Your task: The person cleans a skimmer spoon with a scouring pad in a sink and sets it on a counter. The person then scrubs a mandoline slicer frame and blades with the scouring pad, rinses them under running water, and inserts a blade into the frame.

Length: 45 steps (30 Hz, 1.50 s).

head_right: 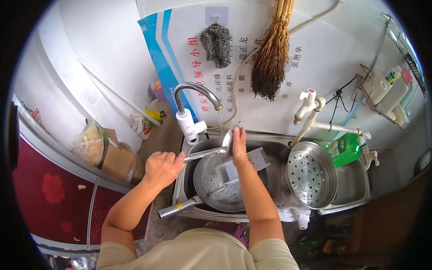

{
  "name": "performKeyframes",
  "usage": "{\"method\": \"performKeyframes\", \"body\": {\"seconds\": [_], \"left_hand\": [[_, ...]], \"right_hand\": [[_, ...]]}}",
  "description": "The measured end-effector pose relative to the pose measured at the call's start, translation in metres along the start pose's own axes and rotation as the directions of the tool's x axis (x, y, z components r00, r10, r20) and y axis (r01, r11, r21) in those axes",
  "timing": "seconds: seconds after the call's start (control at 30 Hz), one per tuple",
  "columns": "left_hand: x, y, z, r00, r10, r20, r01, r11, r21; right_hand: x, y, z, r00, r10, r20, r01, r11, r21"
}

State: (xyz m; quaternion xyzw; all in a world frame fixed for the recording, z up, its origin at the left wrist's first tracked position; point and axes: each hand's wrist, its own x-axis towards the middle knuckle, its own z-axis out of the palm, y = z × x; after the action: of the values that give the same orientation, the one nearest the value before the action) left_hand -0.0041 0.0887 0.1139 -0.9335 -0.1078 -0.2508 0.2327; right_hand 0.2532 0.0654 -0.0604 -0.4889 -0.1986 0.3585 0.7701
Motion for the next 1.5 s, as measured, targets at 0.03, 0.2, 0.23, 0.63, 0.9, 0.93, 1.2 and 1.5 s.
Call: {"method": "performKeyframes", "body": {"seconds": [0.03, 0.2, 0.23, 0.63, 0.9, 0.93, 1.2, 1.5], "left_hand": [[0.003, -0.001, -0.001, 0.999, 0.016, -0.042, -0.015, 1.0, 0.017], [0.015, -0.008, 0.004, 0.995, 0.095, 0.001, -0.095, 0.992, 0.08], [0.019, -0.011, 0.005, 0.994, 0.11, 0.023, -0.111, 0.991, 0.076], [0.096, -0.014, 0.042, 0.999, -0.051, 0.005, 0.05, 0.954, -0.295], [0.096, -0.012, 0.1, 0.974, -0.165, 0.155, 0.222, 0.561, -0.798], [0.096, -0.013, 0.109, 0.978, -0.153, 0.145, 0.204, 0.521, -0.829], [0.104, 0.05, 0.13, 0.799, -0.353, 0.486, 0.164, -0.651, -0.742], [0.117, 0.053, 0.132, 0.5, -0.249, 0.829, 0.149, -0.919, -0.365]], "right_hand": [[-0.004, -0.012, 0.014, 0.998, 0.061, -0.03, -0.062, 0.998, -0.029], [-0.034, -0.091, 0.052, 0.889, 0.447, -0.093, -0.453, 0.89, -0.048], [-0.03, -0.078, 0.046, 0.983, 0.165, -0.086, -0.186, 0.903, -0.387], [-0.056, -0.092, 0.014, 0.918, -0.066, 0.391, 0.295, 0.773, -0.562], [-0.068, -0.094, -0.014, 0.93, 0.041, 0.365, 0.232, 0.704, -0.671], [-0.069, -0.091, -0.015, 0.935, 0.047, 0.351, 0.204, 0.739, -0.642], [-0.089, -0.065, -0.002, 0.965, 0.208, 0.158, -0.14, 0.923, -0.359], [-0.086, -0.037, 0.004, 0.935, 0.296, 0.194, -0.226, 0.922, -0.315]]}}
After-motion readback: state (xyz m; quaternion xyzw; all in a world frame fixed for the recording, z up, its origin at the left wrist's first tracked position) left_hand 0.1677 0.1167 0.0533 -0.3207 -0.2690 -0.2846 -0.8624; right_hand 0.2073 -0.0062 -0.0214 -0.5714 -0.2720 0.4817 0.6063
